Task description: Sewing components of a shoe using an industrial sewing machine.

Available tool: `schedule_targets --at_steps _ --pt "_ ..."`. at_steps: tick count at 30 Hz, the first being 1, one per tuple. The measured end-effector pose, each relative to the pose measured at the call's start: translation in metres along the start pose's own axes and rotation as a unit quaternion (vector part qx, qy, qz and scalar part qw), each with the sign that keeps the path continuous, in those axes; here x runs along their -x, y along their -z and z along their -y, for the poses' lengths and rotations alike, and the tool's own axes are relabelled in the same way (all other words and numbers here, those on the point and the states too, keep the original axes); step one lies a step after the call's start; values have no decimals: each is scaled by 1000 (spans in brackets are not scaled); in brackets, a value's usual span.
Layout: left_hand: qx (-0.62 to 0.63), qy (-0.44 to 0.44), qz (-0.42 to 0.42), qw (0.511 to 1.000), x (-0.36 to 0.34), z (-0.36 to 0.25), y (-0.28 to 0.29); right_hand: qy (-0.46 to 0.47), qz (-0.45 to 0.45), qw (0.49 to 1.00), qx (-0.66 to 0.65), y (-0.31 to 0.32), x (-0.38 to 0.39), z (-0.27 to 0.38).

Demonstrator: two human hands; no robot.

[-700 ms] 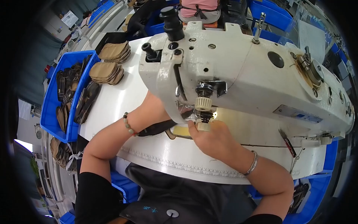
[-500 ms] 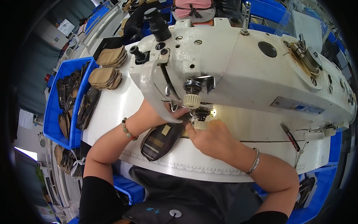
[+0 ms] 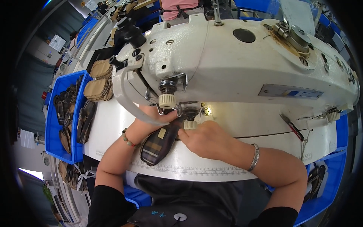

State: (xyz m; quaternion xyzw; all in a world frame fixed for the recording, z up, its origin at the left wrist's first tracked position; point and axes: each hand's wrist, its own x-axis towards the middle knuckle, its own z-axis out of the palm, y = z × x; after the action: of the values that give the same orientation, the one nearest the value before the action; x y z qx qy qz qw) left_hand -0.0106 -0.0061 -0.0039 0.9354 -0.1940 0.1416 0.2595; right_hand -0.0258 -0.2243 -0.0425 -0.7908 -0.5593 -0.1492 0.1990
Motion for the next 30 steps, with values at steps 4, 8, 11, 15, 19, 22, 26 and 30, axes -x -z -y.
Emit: schedule_targets --at_steps 4,8,11,15,19,22,26,30 --pt "-8 -18 -14 1000 -1 2 -1 -4 3 1000 2 0 0 -1" --pt "-1 38 18 999 3 6 -3 -14 -6 1000 -2 3 -2 1" --pt "22 38 6 999 3 6 -5 51 -61 997 -6 10 -4 5" --pt "32 23 -15 999 2 3 -4 90 -111 989 -21 14 -6 17" --pt "35 39 -4 999 3 4 -6 107 -109 984 87 4 -4 24" --pt "45 46 -8 998 2 0 -6 98 -92 984 120 1 -4 28" --pt "-76 67 56 993 9 -9 1 91 -3 991 95 3 -6 28" --pt "-173 -102 66 977 23 -27 17 79 9 990 113 6 0 34"
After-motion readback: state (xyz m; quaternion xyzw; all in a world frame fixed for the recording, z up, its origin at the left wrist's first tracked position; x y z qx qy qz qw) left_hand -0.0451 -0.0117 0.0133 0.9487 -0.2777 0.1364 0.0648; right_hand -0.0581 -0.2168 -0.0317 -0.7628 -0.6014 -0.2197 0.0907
